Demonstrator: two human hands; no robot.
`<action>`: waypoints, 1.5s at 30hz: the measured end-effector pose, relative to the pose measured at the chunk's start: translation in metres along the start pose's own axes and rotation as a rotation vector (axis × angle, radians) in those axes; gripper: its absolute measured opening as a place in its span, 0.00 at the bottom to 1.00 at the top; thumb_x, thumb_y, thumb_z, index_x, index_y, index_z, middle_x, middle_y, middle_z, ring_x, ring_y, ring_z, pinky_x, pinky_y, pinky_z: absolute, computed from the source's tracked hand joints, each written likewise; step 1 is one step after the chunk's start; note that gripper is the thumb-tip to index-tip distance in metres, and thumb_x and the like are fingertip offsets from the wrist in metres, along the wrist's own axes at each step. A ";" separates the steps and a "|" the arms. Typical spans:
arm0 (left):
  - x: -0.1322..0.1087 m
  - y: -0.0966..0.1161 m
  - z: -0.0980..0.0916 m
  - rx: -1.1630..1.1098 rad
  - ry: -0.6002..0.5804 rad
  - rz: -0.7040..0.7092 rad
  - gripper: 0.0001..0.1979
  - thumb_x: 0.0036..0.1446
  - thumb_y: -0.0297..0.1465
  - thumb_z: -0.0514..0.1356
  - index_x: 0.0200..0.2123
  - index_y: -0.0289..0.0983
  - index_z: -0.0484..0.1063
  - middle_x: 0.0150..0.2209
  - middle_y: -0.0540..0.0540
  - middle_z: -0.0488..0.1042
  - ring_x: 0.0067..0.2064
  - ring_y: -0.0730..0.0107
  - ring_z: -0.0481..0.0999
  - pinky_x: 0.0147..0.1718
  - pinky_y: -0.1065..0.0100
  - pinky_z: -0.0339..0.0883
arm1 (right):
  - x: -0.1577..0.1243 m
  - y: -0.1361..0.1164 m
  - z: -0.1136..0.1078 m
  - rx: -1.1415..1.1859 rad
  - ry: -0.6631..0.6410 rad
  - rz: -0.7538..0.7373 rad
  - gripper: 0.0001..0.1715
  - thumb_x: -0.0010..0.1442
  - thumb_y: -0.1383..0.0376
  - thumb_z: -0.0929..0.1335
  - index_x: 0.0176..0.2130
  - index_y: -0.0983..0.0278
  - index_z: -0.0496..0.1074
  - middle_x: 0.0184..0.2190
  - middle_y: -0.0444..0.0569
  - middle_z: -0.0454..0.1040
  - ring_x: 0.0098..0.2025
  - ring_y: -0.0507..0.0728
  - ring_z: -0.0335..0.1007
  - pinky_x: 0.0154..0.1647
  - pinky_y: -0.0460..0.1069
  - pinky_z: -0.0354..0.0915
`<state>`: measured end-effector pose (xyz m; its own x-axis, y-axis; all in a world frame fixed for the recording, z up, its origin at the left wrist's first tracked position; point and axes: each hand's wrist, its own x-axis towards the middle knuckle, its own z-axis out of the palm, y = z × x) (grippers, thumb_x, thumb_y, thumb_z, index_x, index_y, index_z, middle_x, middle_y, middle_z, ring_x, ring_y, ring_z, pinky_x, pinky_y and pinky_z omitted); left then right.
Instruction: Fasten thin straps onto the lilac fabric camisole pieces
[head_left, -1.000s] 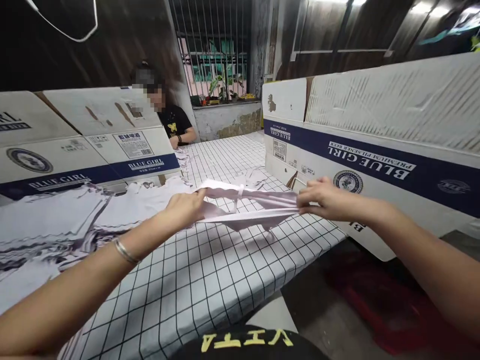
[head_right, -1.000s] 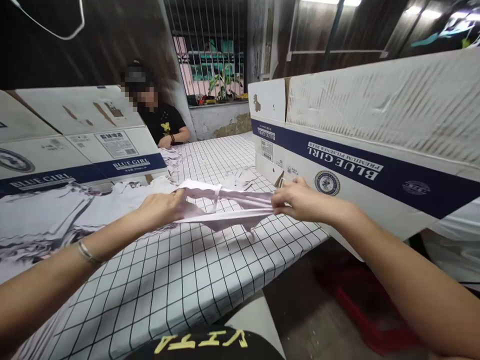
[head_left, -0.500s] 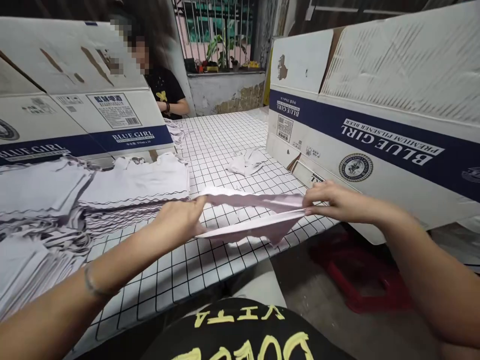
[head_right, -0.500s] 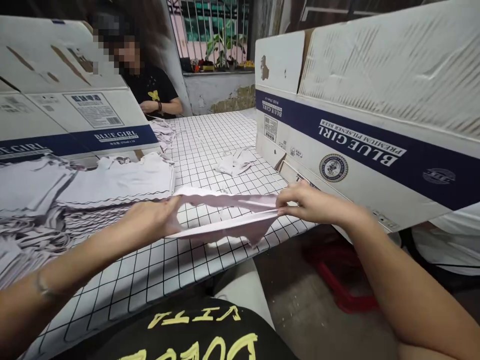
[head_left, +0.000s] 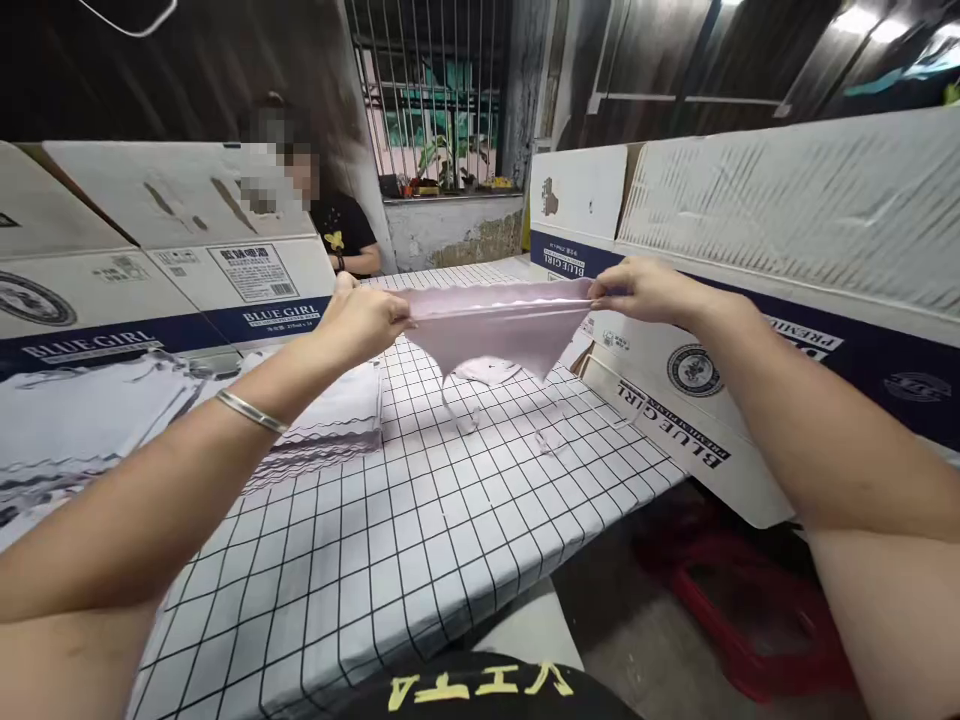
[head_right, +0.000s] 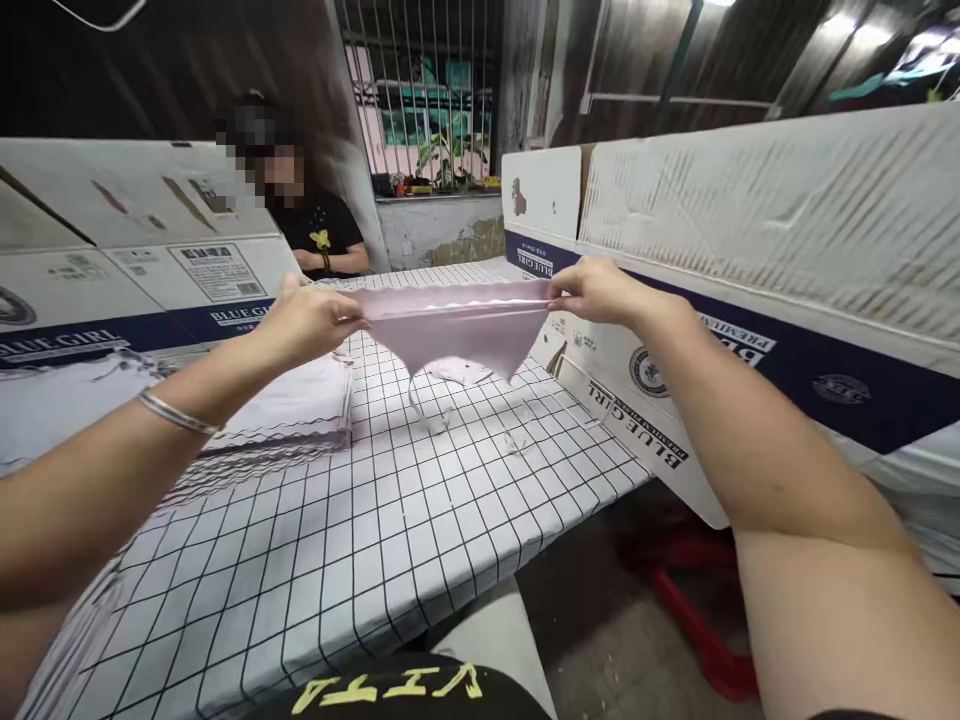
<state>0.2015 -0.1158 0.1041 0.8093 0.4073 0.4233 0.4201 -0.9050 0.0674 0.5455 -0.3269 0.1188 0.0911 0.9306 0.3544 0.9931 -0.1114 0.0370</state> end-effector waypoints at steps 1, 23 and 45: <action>-0.006 0.005 0.003 0.052 0.067 0.002 0.12 0.57 0.36 0.57 0.28 0.38 0.78 0.27 0.46 0.77 0.35 0.62 0.73 0.46 0.56 0.57 | 0.000 -0.003 0.002 -0.058 0.035 -0.023 0.07 0.57 0.60 0.70 0.34 0.60 0.77 0.33 0.48 0.76 0.43 0.61 0.62 0.49 0.61 0.55; -0.269 0.096 0.132 -0.263 0.003 -0.126 0.19 0.62 0.34 0.58 0.56 0.42 0.66 0.54 0.38 0.70 0.55 0.52 0.67 0.50 0.50 0.62 | -0.250 -0.143 0.142 0.149 0.160 -0.178 0.08 0.57 0.65 0.71 0.40 0.60 0.74 0.40 0.49 0.78 0.40 0.57 0.66 0.48 0.57 0.55; -0.051 0.005 0.208 -1.284 -0.257 -0.990 0.06 0.53 0.22 0.61 0.34 0.35 0.67 0.36 0.40 0.78 0.39 0.64 0.78 0.41 0.62 0.72 | -0.105 -0.247 0.222 0.474 -0.190 -0.180 0.14 0.64 0.57 0.64 0.48 0.60 0.69 0.50 0.53 0.68 0.50 0.62 0.58 0.53 0.59 0.55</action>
<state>0.2472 -0.1157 -0.1049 0.5470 0.7450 -0.3819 0.2953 0.2551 0.9207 0.3069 -0.3200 -0.1348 -0.1156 0.9720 0.2047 0.9148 0.1845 -0.3594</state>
